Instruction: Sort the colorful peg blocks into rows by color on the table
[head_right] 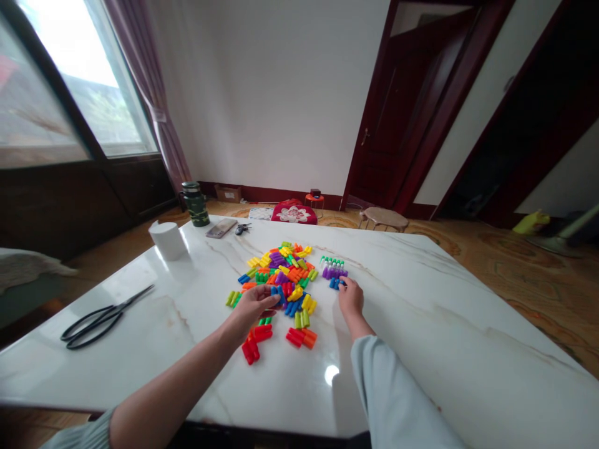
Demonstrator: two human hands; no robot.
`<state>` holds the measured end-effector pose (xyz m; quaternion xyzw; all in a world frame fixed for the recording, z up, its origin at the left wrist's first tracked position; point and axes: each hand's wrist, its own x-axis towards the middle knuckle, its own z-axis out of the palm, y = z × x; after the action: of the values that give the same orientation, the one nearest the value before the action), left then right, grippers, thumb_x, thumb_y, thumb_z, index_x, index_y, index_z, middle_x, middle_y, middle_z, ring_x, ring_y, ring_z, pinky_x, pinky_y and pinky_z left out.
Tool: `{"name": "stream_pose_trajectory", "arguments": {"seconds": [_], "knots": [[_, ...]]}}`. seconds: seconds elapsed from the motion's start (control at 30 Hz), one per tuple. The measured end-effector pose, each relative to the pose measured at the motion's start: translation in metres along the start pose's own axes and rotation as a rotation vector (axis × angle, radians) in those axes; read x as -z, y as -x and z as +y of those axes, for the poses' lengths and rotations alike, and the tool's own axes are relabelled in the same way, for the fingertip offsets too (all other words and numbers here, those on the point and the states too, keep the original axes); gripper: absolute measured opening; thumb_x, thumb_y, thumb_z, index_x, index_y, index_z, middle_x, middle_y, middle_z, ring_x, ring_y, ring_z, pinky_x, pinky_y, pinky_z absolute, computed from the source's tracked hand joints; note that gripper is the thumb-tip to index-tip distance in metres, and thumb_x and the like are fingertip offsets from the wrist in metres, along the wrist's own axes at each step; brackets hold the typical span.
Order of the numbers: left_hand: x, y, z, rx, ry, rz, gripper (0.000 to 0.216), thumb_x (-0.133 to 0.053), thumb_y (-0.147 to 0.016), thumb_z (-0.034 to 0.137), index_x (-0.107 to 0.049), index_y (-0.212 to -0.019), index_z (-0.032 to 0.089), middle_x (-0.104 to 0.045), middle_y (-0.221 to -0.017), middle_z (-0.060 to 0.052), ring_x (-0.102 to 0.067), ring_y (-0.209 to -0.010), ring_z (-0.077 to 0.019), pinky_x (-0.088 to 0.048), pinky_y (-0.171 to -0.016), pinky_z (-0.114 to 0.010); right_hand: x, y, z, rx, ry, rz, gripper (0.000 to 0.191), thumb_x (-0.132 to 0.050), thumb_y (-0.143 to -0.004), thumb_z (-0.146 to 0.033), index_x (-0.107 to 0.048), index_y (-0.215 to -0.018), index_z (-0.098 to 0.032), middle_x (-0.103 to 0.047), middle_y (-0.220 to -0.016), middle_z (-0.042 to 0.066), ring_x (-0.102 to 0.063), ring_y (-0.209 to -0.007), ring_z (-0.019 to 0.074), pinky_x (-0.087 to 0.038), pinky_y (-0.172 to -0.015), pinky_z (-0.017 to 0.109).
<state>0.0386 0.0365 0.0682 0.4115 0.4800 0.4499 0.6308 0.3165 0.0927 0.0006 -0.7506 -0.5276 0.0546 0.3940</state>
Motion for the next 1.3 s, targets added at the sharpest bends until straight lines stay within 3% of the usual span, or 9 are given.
{"name": "stream_pose_trajectory", "arguments": {"seconds": [0.3, 0.6, 0.73, 0.8, 0.9, 1.0, 1.1, 1.2, 1.3], "knots": [[0.0, 0.004, 0.001, -0.011, -0.038, -0.008, 0.049, -0.088, -0.052, 0.044, -0.064, -0.085, 0.016, -0.071, -0.074, -0.003, -0.07, -0.071, -0.0179, -0.048, -0.06, -0.023, -0.01, -0.001, -0.008, -0.026, -0.067, 0.008, 0.022, -0.054, -0.078, -0.019, -0.066, -0.096, -0.023, -0.073, -0.094, 0.005, -0.067, -0.085, 0.0203, -0.05, -0.084, 0.033], [0.0, 0.002, -0.001, -0.012, -0.009, -0.003, 0.048, -0.09, -0.052, 0.039, -0.065, -0.084, 0.015, -0.071, -0.073, -0.003, -0.07, -0.068, -0.0173, -0.051, -0.061, -0.024, -0.001, -0.001, -0.008, -0.099, -0.183, 0.068, 0.028, -0.051, -0.074, -0.017, -0.063, -0.1, -0.018, -0.072, -0.096, 0.009, -0.067, -0.093, 0.0215, -0.049, -0.09, 0.036], [-0.001, -0.004, -0.006, -0.005, 0.043, 0.007, 0.043, -0.091, -0.05, 0.034, -0.067, -0.079, 0.014, -0.069, -0.069, -0.002, -0.069, -0.066, -0.0165, -0.055, -0.065, -0.026, 0.003, 0.01, -0.023, -0.133, -0.218, 0.093, 0.03, -0.047, -0.08, -0.024, -0.062, -0.103, -0.014, -0.071, -0.1, 0.014, -0.067, -0.089, 0.0231, -0.051, -0.085, 0.037], [-0.002, -0.006, -0.008, -0.015, 0.055, 0.006, 0.041, -0.091, -0.05, 0.032, -0.067, -0.078, 0.014, -0.069, -0.069, -0.001, -0.069, -0.067, -0.0166, -0.057, -0.067, -0.027, 0.003, 0.02, -0.04, -0.096, -0.261, 0.041, 0.029, -0.047, -0.081, -0.028, -0.063, -0.102, -0.015, -0.071, -0.096, 0.011, -0.068, -0.079, 0.0206, -0.053, -0.078, 0.034], [-0.002, -0.007, -0.009, -0.016, 0.064, 0.014, 0.035, -0.09, -0.052, 0.026, -0.068, -0.077, 0.014, -0.07, -0.069, -0.001, -0.069, -0.066, -0.0162, -0.057, -0.067, -0.027, 0.003, 0.038, -0.074, 0.064, -0.363, -0.181, 0.024, -0.051, -0.082, -0.032, -0.065, -0.096, -0.019, -0.072, -0.087, 0.005, -0.066, -0.065, 0.0164, -0.053, -0.067, 0.029], [0.0, -0.005, -0.004, -0.024, 0.062, 0.02, 0.026, -0.085, -0.058, 0.02, -0.07, -0.077, 0.014, -0.071, -0.069, -0.001, -0.069, -0.066, -0.0159, -0.057, -0.068, -0.027, 0.006, 0.054, -0.1, 0.193, -0.277, -0.329, 0.017, -0.054, -0.083, -0.029, -0.066, -0.094, -0.021, -0.072, -0.089, 0.003, -0.067, -0.072, 0.0165, -0.052, -0.07, 0.029], [0.003, -0.001, 0.004, -0.047, 0.015, 0.019, 0.025, -0.083, -0.061, 0.016, -0.072, -0.083, 0.014, -0.073, -0.075, -0.003, -0.071, -0.074, -0.019, -0.057, -0.071, -0.028, 0.011, 0.062, -0.11, 0.226, -0.012, -0.345, 0.014, -0.063, -0.079, -0.025, -0.066, -0.092, -0.022, -0.07, -0.099, 0.004, -0.065, -0.089, 0.019, -0.049, -0.08, 0.03], [0.006, 0.002, 0.012, -0.08, 0.0, 0.084, 0.034, -0.083, -0.059, 0.012, -0.073, -0.092, 0.015, -0.075, -0.094, -0.008, -0.07, -0.094, -0.0244, -0.056, -0.08, -0.03, 0.012, 0.066, -0.106, 0.243, 0.16, -0.373, 0.031, -0.07, -0.074, -0.028, -0.064, -0.102, -0.019, -0.065, -0.115, 0.009, -0.059, -0.11, 0.0241, -0.045, -0.091, 0.033], [0.006, 0.004, 0.016, -0.115, 0.0, 0.176, 0.041, -0.085, -0.057, 0.011, -0.072, -0.096, 0.016, -0.073, -0.109, -0.01, -0.065, -0.109, -0.0282, -0.054, -0.088, -0.033, 0.009, 0.072, -0.102, 0.235, 0.23, -0.445, 0.059, -0.074, -0.071, -0.036, -0.055, -0.123, -0.019, -0.059, -0.127, 0.012, -0.053, -0.12, 0.0277, -0.042, -0.095, 0.036]]}}
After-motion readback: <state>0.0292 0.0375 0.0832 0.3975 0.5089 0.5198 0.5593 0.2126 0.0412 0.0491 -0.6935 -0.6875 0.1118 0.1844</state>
